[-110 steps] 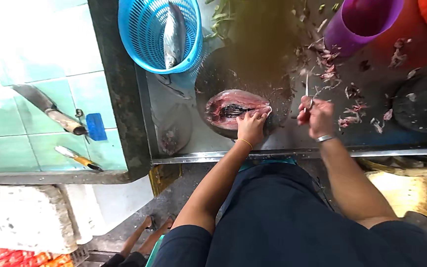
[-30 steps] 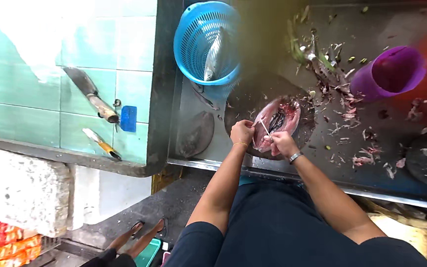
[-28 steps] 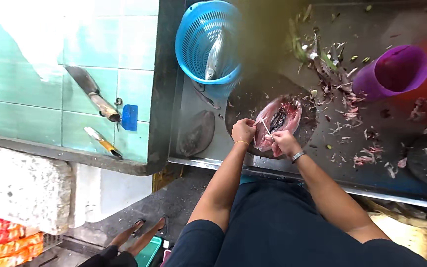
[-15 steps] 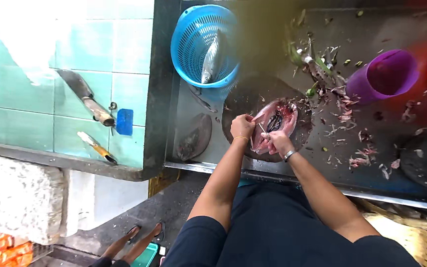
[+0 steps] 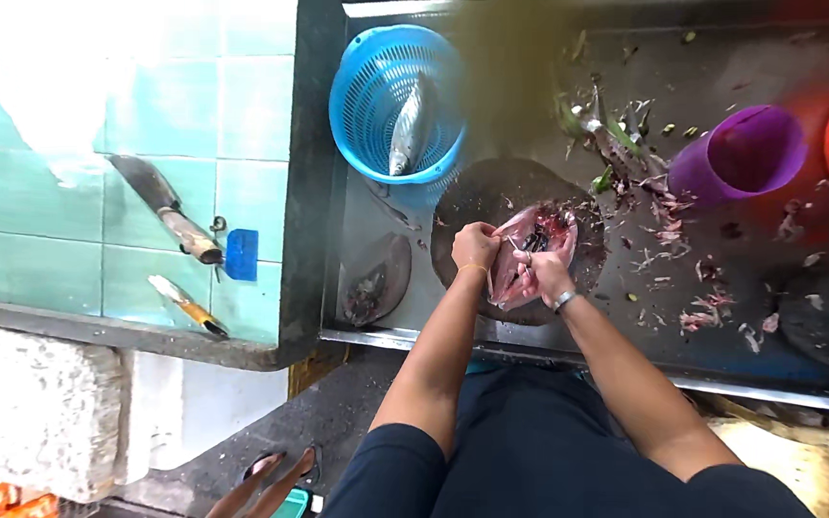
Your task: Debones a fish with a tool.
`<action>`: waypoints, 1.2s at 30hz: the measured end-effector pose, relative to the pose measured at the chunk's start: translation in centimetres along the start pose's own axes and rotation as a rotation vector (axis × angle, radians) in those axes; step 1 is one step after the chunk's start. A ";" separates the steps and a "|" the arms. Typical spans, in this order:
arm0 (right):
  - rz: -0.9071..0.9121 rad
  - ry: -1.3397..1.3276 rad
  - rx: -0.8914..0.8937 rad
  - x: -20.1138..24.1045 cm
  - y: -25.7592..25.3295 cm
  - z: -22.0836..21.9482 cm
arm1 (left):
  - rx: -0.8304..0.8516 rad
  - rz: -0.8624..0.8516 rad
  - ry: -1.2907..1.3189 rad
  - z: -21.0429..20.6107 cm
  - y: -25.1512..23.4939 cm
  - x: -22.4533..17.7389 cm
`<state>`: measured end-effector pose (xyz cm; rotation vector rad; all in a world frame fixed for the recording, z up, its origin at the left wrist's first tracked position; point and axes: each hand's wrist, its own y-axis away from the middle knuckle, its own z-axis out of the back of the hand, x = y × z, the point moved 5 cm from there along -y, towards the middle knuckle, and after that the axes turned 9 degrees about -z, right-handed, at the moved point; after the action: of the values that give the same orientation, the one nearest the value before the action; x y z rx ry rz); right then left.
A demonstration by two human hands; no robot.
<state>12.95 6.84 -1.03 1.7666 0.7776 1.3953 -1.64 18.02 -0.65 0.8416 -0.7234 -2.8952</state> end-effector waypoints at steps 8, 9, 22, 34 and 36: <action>0.029 -0.086 0.004 1.9 0.2 -0.3 | 0.019 -0.055 -0.026 0.5 -1.5 -1.1; -0.017 -0.074 0.014 1.8 0.1 -0.4 | 0.025 -0.052 -0.025 0.4 -1.5 -1.1; -0.020 -0.075 -0.066 1.4 -1.3 0.0 | 0.043 -0.075 -0.048 0.2 -2.9 -2.2; -0.044 -0.192 -0.077 0.7 -1.7 -0.5 | 0.072 -0.092 -0.070 0.1 -4.3 -3.4; 0.073 0.081 -0.147 0.8 -1.3 1.0 | 0.087 -0.100 -0.072 0.0 -4.3 -3.7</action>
<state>14.07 7.99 -1.81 1.6482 0.6415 1.5400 1.90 22.46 -0.73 0.8076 -0.8430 -3.0159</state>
